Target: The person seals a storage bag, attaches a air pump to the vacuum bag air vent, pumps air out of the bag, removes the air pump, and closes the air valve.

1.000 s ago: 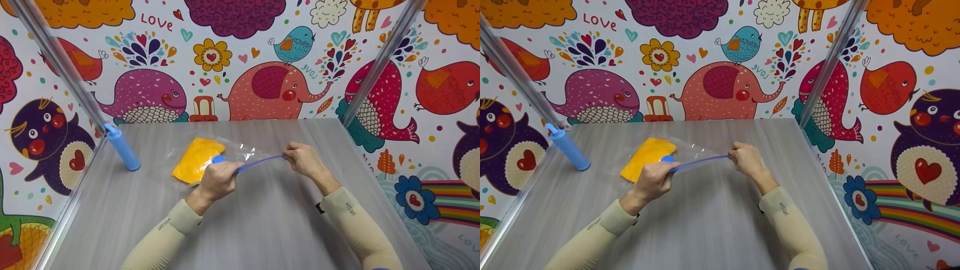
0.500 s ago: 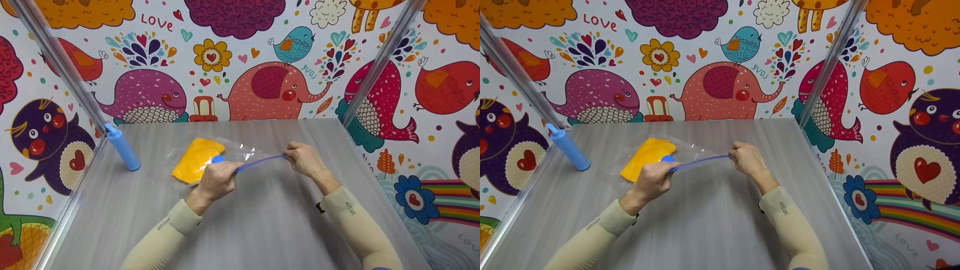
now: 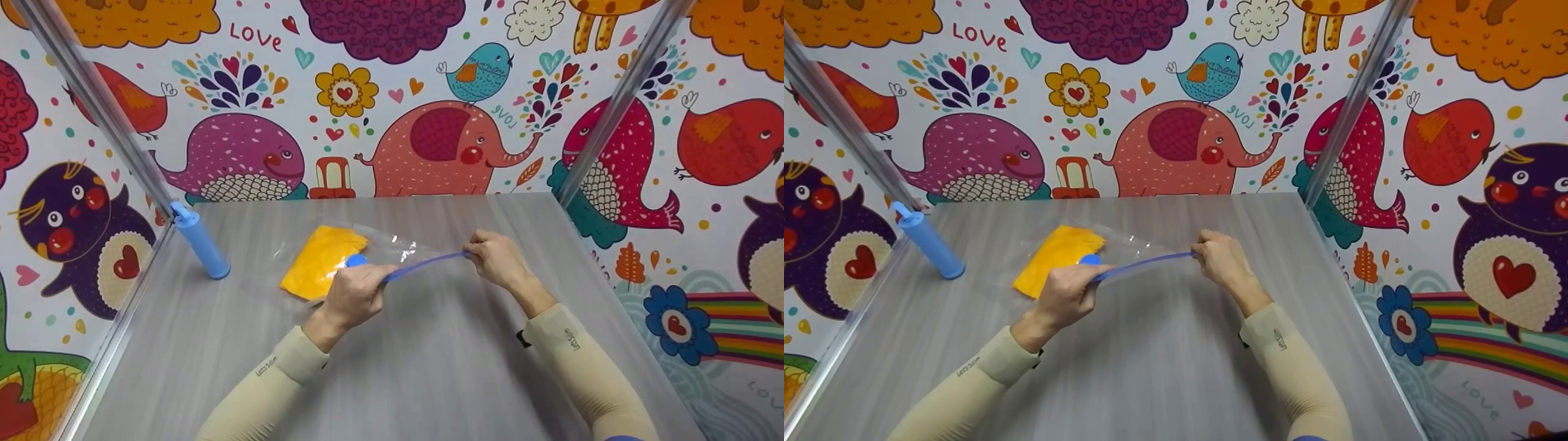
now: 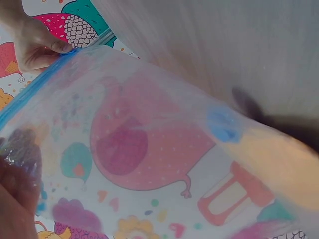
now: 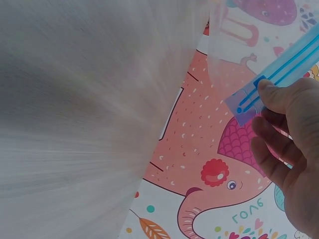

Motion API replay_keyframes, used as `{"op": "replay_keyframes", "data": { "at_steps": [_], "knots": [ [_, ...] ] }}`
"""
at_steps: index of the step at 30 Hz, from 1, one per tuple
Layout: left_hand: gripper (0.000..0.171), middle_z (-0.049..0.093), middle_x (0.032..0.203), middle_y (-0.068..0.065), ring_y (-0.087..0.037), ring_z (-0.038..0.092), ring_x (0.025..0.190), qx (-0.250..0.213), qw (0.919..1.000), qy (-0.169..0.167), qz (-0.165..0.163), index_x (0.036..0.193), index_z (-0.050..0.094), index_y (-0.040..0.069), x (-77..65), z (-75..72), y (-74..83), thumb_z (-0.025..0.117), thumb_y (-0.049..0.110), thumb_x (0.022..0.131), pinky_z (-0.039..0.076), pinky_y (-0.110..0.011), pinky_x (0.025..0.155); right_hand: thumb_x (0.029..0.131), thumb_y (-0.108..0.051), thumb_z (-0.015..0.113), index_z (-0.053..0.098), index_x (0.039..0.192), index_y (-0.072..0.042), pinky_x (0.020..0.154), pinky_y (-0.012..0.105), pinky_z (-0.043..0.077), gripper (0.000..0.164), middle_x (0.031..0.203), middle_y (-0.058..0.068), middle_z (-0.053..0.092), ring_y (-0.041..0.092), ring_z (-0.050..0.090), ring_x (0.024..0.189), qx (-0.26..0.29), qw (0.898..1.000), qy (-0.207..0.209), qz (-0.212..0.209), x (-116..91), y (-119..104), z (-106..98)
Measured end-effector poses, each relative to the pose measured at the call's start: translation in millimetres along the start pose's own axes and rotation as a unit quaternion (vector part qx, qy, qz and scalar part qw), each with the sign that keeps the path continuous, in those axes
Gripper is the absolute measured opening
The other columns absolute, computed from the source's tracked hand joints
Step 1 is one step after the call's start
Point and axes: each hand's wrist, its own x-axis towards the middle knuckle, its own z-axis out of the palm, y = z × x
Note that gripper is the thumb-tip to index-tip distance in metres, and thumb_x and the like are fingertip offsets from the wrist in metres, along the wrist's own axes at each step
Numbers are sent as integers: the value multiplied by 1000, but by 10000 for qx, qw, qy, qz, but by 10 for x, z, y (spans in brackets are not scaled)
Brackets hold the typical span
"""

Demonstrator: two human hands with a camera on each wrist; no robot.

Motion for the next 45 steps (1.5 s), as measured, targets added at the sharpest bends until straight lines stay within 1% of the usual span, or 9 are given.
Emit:
{"op": "replay_keyframes", "data": {
  "at_steps": [9, 16, 24, 28, 33, 35, 40, 42, 45],
  "knots": [
    [20, 88, 93, -6, -18, 85, 76, 33, 10000, 9, -15, 106, 83, 4, 6, -13, 3, 84, -4, 88, 69, -26, 75, 93, -5, 90, 89, 105, -3, 82, 44, 72, 12, 96, 13, 77, 29, 78, 87, -126, 9996, 188, -182, 17, 18, 6],
    [16, 89, 95, -7, -19, 86, 77, -138, 9998, -24, -144, 107, 84, 4, 31, -49, 5, 86, 0, 92, 69, -26, 75, 93, -4, 90, 89, 107, -2, 84, 46, 72, 14, 98, 13, 78, 29, 78, 88, 49, 9998, 85, 168, 0, 87, 32],
    [19, 88, 94, -7, -20, 86, 78, -227, 9997, -1, -38, 106, 83, 3, 34, -21, 4, 85, -4, 88, 70, -27, 75, 96, -6, 88, 89, 108, -4, 84, 47, 71, 13, 99, 13, 79, 30, 80, 89, 181, 9990, 231, 343, -24, 157, 99],
    [22, 87, 91, -7, -19, 84, 75, -251, 9997, 30, 69, 105, 82, 3, 35, 4, 15, 83, -7, 85, 70, -27, 74, 96, -10, 88, 87, 112, -3, 82, 51, 70, 17, 103, 15, 80, 32, 80, 88, 238, 9961, 347, 772, -61, 159, 103],
    [22, 87, 91, -7, -19, 84, 74, -191, 9998, 64, 8, 106, 83, 4, 33, 19, 19, 83, -7, 86, 70, -27, 74, 97, -23, 89, 83, 122, -2, 82, 54, 69, 33, 106, 17, 81, 34, 78, 90, 340, 9870, 239, 1552, -79, 114, 59],
    [25, 87, 91, -6, -19, 84, 74, -135, 9999, 88, -4, 106, 83, 3, 31, 30, 18, 83, -7, 84, 70, -27, 73, 97, -27, 89, 83, 120, -2, 80, 52, 67, 35, 103, 17, 81, 34, 76, 89, 411, 9818, 199, 1843, -78, 92, 39],
    [27, 87, 89, -6, -18, 83, 72, -48, 9999, 120, 9, 107, 82, 3, 40, 50, 31, 83, -8, 83, 69, -27, 72, 99, -33, 87, 85, 96, -7, 65, 35, 55, 26, 83, 10, 78, 25, 67, 76, 908, 9680, 89, 2339, -93, 37, 10],
    [26, 86, 89, -6, -18, 82, 70, -51, 9999, 106, -16, 107, 82, 3, 47, 56, 41, 83, -8, 84, 69, -26, 72, 102, -34, 84, 86, 88, -9, 60, 29, 48, 28, 76, 6, 76, 20, 62, 70, 1232, 9636, -33, 2372, -102, 13, 11],
    [24, 86, 87, -6, -17, 80, 67, -63, 9999, 65, -53, 109, 83, 3, 59, 68, 54, 83, -6, 86, 68, -25, 70, 108, -35, 76, 87, 84, -8, 58, 24, 48, 38, 75, 7, 79, 14, 64, 66, 1872, 9528, -206, 2383, -105, -21, 22]
  ]
}}
